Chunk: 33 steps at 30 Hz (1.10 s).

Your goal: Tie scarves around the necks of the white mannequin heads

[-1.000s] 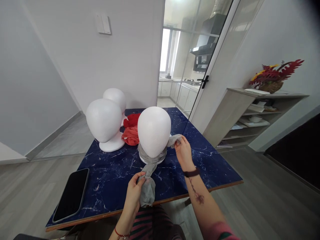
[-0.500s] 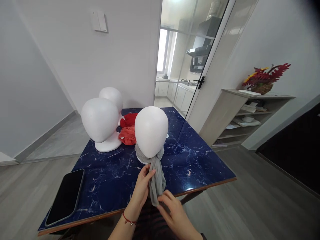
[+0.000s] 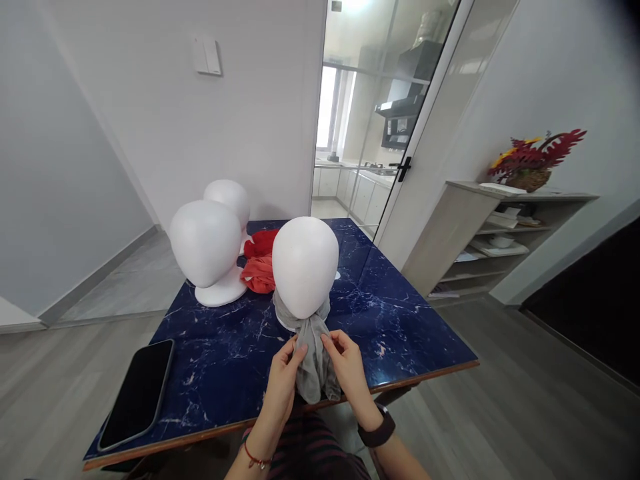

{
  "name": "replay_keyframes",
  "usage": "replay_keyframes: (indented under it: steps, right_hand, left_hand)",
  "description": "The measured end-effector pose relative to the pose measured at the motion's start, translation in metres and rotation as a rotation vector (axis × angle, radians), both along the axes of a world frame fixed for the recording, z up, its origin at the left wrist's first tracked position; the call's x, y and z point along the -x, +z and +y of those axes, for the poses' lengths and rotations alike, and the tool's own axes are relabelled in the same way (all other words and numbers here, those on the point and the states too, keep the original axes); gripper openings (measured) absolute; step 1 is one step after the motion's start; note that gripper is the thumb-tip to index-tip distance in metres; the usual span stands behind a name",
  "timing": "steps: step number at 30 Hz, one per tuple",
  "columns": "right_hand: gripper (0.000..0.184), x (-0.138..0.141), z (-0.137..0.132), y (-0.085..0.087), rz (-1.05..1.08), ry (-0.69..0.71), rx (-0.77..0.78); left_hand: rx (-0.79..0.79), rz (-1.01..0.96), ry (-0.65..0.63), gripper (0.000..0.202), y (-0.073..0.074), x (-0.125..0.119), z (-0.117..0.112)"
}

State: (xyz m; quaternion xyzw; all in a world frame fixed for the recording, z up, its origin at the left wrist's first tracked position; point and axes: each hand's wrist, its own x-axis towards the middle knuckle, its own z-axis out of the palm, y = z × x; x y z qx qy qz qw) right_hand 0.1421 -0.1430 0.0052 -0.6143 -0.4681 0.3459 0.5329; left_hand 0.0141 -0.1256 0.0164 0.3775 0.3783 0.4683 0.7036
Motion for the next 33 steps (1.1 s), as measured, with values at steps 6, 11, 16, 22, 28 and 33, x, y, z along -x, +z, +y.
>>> replay_keyframes:
  steps: [6, 11, 16, 22, 28, 33]
  right_hand:
    - [0.018, -0.014, -0.016, -0.007, -0.356, 0.064, 0.020]
    - [0.033, -0.059, 0.001, 0.001, -0.141, 0.043, 0.003]
    - [0.020, -0.087, 0.075, 0.003, -0.308, -0.061, -0.073]
    - [0.022, -0.062, 0.118, -0.010, -0.600, -0.010, -0.052]
    - [0.024, -0.055, 0.112, -0.031, -0.535, -0.034, -0.132]
    - [0.025, -0.059, 0.114, -0.018, 0.111, 0.079, -0.095]
  left_hand:
    - [-0.175, 0.316, 0.126, 0.020, -0.019, 0.013, 0.000]
    - [-0.373, 0.574, 0.207, 0.031, -0.011, 0.044, 0.015]
    - [-0.279, 0.458, 0.346, 0.037, 0.003, 0.054, 0.079]
    - [-0.322, 0.517, 0.157, 0.055, -0.015, 0.033, 0.116]
    - [-0.541, 0.703, 0.203, 0.052, -0.045, 0.029, 0.105]
    - [-0.596, 0.754, 0.213, 0.047, -0.039, 0.020, 0.099]
